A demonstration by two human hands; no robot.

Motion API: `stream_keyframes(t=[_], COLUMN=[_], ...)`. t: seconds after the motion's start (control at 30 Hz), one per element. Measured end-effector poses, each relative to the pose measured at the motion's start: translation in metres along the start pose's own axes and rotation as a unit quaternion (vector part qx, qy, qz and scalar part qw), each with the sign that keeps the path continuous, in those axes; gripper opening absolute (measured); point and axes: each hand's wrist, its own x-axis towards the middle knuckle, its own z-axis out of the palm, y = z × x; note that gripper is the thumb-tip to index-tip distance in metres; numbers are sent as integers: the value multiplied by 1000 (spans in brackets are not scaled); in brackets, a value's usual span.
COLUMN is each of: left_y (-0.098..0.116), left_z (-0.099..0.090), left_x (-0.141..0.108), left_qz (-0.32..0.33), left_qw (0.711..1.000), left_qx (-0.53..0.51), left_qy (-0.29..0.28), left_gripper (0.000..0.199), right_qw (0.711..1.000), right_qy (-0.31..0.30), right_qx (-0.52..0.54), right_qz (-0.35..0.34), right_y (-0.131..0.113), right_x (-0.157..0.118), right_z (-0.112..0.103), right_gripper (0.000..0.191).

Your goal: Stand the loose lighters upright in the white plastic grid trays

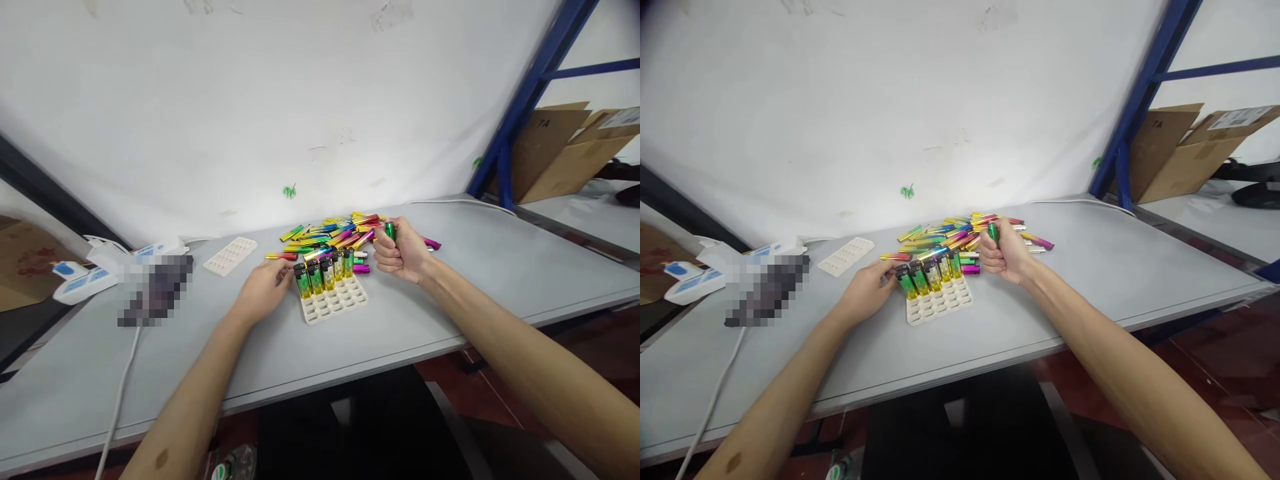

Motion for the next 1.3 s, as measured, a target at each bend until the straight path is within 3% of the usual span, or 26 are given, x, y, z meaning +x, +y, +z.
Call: stream_keyframes(t=[0.27,0.43,0.63,0.8,0.97,1.1,1.3], left_y=[-2,-2,-1,0,1,0,-1], left_z=[1,1,1,0,0,1,1], left_x=[0,0,0,-1,-1,0,0], left_qz=[-6,-10,-2,-5,-8,-4,-6], left_qw=[1000,1000,1000,1000,1000,1000,1000], left_qx=[0,-6,-3,-4,-6,-6,-4], left_qy=[-3,-4,0,-2,-1,0,-3], left_gripper=[31,32,32,33,33,33,32], right_qw=[999,988,949,896,842,826,828], right_qy=[-11,-32,-72,-18,7,4,0], right_qx=[-17,-79,-239,-371,-458,-482,-479], right_qz=[-47,-126,-191,-243,-284,-292,-293], right_y=[4,6,8,24,35,36,37], right_x=[1,-1,-4,-1,-1,-4,-8], right_z=[0,-1,-6,-4,3,8,14], right_gripper=[49,28,29,41,40,38,39])
